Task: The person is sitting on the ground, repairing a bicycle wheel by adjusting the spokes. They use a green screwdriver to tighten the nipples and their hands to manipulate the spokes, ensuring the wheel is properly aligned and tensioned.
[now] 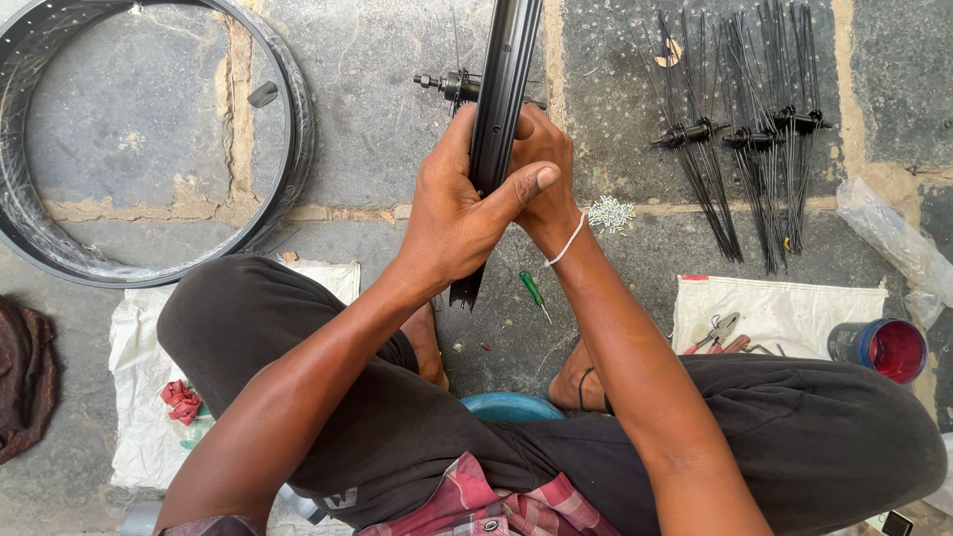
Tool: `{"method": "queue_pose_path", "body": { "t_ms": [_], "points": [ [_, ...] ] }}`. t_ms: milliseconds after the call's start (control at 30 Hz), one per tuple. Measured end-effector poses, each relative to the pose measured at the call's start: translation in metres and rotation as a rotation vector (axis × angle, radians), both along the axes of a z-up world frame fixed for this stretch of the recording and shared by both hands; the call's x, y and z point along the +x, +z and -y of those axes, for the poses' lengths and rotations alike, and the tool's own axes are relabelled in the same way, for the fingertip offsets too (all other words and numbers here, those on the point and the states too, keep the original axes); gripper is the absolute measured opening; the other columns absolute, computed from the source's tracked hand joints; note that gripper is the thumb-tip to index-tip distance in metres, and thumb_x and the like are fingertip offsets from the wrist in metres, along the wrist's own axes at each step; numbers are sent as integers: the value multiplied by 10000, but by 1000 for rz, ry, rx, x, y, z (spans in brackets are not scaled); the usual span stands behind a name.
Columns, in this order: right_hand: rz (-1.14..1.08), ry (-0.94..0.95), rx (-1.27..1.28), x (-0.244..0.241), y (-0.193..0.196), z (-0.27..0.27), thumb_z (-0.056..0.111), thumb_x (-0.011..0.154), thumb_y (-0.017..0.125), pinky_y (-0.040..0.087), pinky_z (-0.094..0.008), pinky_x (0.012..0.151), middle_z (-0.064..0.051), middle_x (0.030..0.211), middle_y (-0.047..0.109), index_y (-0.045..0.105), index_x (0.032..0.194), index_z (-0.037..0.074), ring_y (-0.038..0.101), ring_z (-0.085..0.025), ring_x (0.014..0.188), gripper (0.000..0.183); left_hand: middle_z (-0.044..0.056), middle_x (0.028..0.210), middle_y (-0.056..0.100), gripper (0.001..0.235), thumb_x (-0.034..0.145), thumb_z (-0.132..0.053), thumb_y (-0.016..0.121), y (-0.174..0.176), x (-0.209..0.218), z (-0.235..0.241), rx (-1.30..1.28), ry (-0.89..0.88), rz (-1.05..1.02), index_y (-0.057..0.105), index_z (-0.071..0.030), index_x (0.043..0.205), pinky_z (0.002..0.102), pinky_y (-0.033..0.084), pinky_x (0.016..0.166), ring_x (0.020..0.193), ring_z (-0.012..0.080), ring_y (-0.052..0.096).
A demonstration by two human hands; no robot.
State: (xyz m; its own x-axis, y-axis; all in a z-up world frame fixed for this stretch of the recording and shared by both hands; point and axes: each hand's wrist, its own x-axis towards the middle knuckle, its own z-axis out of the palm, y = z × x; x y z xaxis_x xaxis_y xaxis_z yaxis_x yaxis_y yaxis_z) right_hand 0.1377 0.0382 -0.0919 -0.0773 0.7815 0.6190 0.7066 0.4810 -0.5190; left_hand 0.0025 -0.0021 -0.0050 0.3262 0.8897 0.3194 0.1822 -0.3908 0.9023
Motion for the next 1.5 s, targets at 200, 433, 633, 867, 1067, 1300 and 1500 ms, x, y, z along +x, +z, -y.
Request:
{"method": "queue_pose_path", "body": {
  "t_ms": [200,433,633,867,1067,1300,1500],
  "points": [
    [-212,-67,-112,25,-17,-11,298,944,691,551,-355,601,-101,935,666,610,1105,23,700,-217,730,328,-73,796,489,441,980,-281,789,7,2,4,-103,-54,113,564,-54,1284,235,381,558,659,27,457],
    [-278,-815,-628,204,-273,40,173,773,767,534,-440,783,-202,878,740,725,836,6,718,-350,835,183,-40,874,529,433,1013,-225,832,34,-13,19,-163,-38,32,570,-42,1305,215,416,618,649,18,453],
    [-123,-809,-761,190,-376,104,106,758,780,508,-496,828,-214,962,698,643,1042,-4,667,-400,942,334,-30,925,582,476,959,-248,863,43,-13,18,-219,13,-56,582,-34,1278,220,458,646,740,37,492],
    [269,-626,-782,209,-379,97,95,901,728,499,-494,937,-182,1053,681,633,993,37,645,-381,1058,144,-23,998,617,472,894,-209,841,50,-4,13,-292,8,-6,576,-27,1239,230,479,714,813,51,517],
    [-177,-855,-792,190,-311,30,123,710,805,545,-448,708,-223,759,702,716,742,-30,678,-348,689,180,-20,909,560,431,936,-200,801,49,-2,5,-262,-79,121,568,-35,1258,254,469,621,728,65,518],
    [-948,292,-469,128,88,-5,23,1088,651,621,-323,880,-105,1102,697,667,1198,-39,690,-181,987,128,42,743,499,426,916,-236,817,38,9,8,-198,-32,107,557,-33,1187,339,395,566,643,146,507],
    [-133,224,-475,24,229,45,-91,934,686,596,-261,909,-104,1092,671,592,1165,-57,701,-148,1023,251,69,842,596,385,942,-176,771,37,12,8,-124,-50,261,515,-24,1188,382,477,650,750,192,646]
  ]
}}
